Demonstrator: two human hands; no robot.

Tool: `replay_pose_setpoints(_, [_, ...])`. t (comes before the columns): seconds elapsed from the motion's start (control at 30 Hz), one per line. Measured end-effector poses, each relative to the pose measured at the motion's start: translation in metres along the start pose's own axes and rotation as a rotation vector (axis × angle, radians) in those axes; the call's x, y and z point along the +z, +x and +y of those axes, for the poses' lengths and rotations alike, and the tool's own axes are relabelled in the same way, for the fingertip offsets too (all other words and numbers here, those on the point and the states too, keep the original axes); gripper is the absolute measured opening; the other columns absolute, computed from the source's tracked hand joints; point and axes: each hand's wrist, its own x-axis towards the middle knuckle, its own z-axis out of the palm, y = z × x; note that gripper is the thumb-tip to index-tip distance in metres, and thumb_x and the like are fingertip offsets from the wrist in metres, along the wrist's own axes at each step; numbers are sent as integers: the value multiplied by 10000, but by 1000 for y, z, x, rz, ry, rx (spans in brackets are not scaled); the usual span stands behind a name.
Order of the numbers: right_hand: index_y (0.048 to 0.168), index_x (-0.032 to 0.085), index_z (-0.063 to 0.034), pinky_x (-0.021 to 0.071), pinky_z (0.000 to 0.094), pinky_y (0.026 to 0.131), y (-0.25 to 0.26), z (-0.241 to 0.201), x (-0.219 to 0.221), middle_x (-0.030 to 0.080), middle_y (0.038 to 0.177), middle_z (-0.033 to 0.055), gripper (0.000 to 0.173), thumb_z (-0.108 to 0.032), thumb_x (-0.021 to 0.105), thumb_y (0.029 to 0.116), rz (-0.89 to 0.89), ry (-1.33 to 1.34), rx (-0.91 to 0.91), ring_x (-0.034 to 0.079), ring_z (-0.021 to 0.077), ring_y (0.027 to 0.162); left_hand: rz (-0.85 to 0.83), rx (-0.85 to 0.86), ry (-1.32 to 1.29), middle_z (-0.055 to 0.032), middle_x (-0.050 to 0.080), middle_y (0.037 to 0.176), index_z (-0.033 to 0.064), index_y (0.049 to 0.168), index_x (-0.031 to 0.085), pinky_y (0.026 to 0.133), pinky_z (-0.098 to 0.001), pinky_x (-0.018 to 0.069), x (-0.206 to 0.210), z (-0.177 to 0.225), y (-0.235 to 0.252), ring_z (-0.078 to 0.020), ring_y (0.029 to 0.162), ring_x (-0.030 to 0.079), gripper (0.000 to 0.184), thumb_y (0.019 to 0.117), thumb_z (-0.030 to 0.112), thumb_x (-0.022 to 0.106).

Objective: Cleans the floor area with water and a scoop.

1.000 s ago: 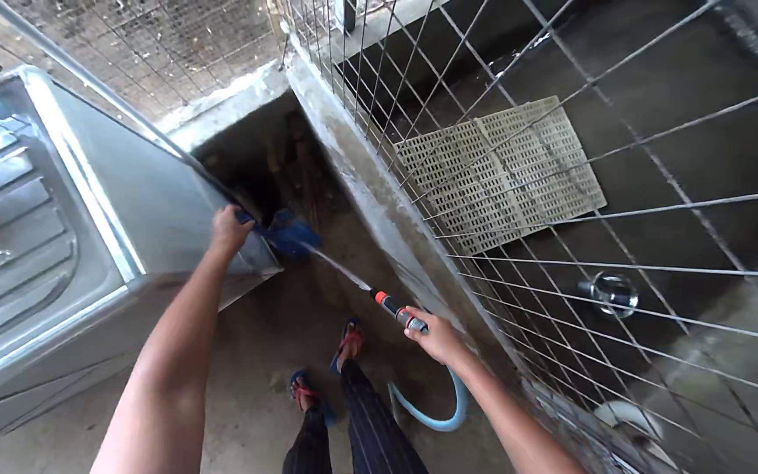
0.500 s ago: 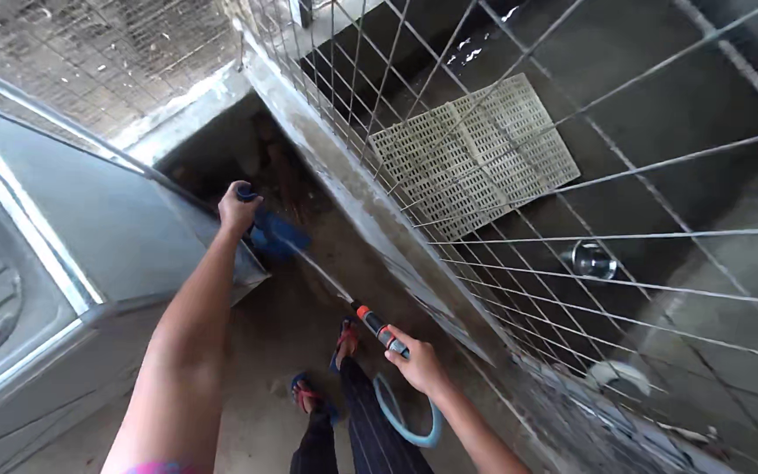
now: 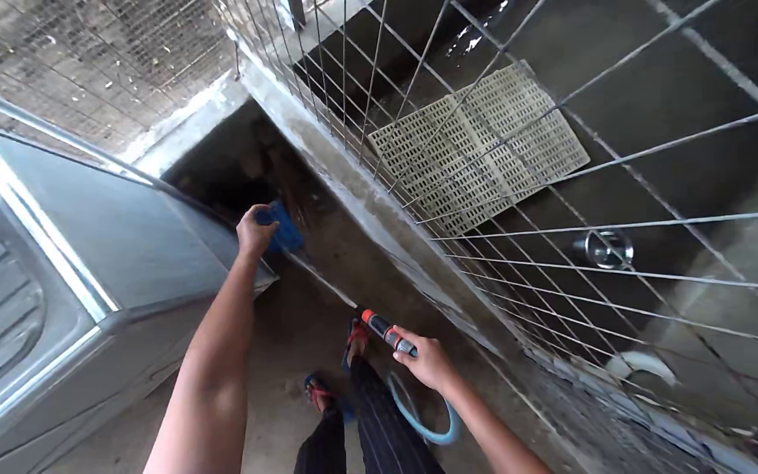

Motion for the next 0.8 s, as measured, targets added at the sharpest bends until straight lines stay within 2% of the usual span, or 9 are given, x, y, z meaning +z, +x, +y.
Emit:
replay_pose_setpoints(0.17, [1581,420,-164,445,475,1120,-11,10,20,636,1381,192,619,-266,656,1018,50,-8,35,617,325,1276,65,22,2,-275,662,1236,77,1317,633,962,-650,495,14,-7,-16,-455,1130,651,425,912,93,763])
replay_pose_setpoints(0.37, [1570,432,-117,472,496,1086,-26,34,69,672,1303,227,612,-232,658,1013,257,76,23,652,367,1209,144,100,-13,-271,668,1236,42,1307,637,999,-637,482,14,-20,-43,-447,1160,643,420,909,92,760])
replay_pose_setpoints(0.53, [1544,471,-97,470,520,1090,-48,48,118,664,1311,248,594,-226,676,1001,359,139,-33,647,398,1214,177,233,-43,-295,656,1232,-14,1311,609,1000,-627,485,-10,-23,-77,-450,1159,640,424,918,77,739])
replay_pose_setpoints(0.67, [1564,447,-128,465,503,1098,-72,48,148,665,1314,234,595,-234,653,1015,359,131,-19,643,377,1225,208,262,-32,-298,653,1237,-35,1322,599,1023,-607,476,-32,-13,-105,-438,1178,634,433,929,93,730])
replay_pose_setpoints(0.73, [1582,423,-175,458,498,1105,-81,50,158,661,1329,215,600,-260,633,1027,317,105,22,629,362,1250,219,265,-29,-303,648,1248,-37,1331,591,1028,-608,474,-39,-12,-113,-442,1186,630,452,928,106,736])
replay_pose_setpoints(0.8, [1593,406,-198,466,512,1092,-87,55,171,658,1319,225,608,-280,625,1031,315,98,62,627,378,1242,244,261,-31,-286,650,1267,-24,1333,594,1046,-589,473,-50,-12,-116,-428,1208,625,456,924,109,745])
